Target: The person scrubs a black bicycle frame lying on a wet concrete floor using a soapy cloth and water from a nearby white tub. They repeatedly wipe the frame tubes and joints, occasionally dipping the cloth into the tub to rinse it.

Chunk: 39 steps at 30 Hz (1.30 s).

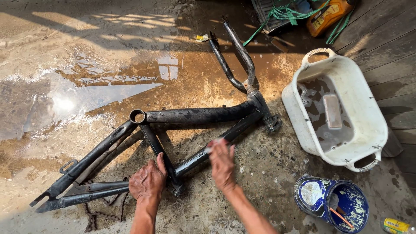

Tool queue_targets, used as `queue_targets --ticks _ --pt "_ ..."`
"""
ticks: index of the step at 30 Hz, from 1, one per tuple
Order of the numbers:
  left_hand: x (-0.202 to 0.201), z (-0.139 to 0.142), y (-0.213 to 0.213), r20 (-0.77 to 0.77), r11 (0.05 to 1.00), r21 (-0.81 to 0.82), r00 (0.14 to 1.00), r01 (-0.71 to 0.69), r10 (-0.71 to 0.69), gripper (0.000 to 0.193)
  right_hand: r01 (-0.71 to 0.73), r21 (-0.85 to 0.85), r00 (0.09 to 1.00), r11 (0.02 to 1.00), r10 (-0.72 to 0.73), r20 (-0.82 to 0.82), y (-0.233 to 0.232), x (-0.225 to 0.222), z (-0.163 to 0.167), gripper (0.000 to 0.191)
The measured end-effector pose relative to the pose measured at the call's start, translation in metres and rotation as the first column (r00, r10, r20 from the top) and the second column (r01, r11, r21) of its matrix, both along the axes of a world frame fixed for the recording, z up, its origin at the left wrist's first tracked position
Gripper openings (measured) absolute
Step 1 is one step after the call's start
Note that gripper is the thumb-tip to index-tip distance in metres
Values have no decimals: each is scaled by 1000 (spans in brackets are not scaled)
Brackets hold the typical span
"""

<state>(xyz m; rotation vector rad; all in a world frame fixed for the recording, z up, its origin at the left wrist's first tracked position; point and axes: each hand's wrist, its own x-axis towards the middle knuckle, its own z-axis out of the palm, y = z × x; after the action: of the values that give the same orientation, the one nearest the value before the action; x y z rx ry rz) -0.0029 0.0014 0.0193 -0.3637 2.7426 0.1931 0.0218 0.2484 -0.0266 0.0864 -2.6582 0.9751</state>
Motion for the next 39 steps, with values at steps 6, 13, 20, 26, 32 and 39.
queue_targets --ticks 6,13,20,26,32,39 --pt "-1 6 2 30 1000 4 1000 -2 1 67 -377 273 919 885 395 -13 -28 37 -11 45" --pt "1 5 3 -37 999 -37 999 16 -18 65 117 245 992 963 -123 12 102 -51 16 40" --pt "0 7 3 73 999 -33 997 10 -7 65 -266 192 964 945 261 50 24 14 4 38" --pt "2 -1 1 -2 1000 -18 1000 18 -18 63 11 441 995 897 -52 80 149 -69 11 33" --pt "4 -2 2 41 1000 -22 999 18 -17 63 34 340 996 940 -62 70 94 -58 27 40" --pt "1 -3 0 -41 999 -35 999 25 -27 64 -466 163 883 870 443 156 -58 18 30 32"
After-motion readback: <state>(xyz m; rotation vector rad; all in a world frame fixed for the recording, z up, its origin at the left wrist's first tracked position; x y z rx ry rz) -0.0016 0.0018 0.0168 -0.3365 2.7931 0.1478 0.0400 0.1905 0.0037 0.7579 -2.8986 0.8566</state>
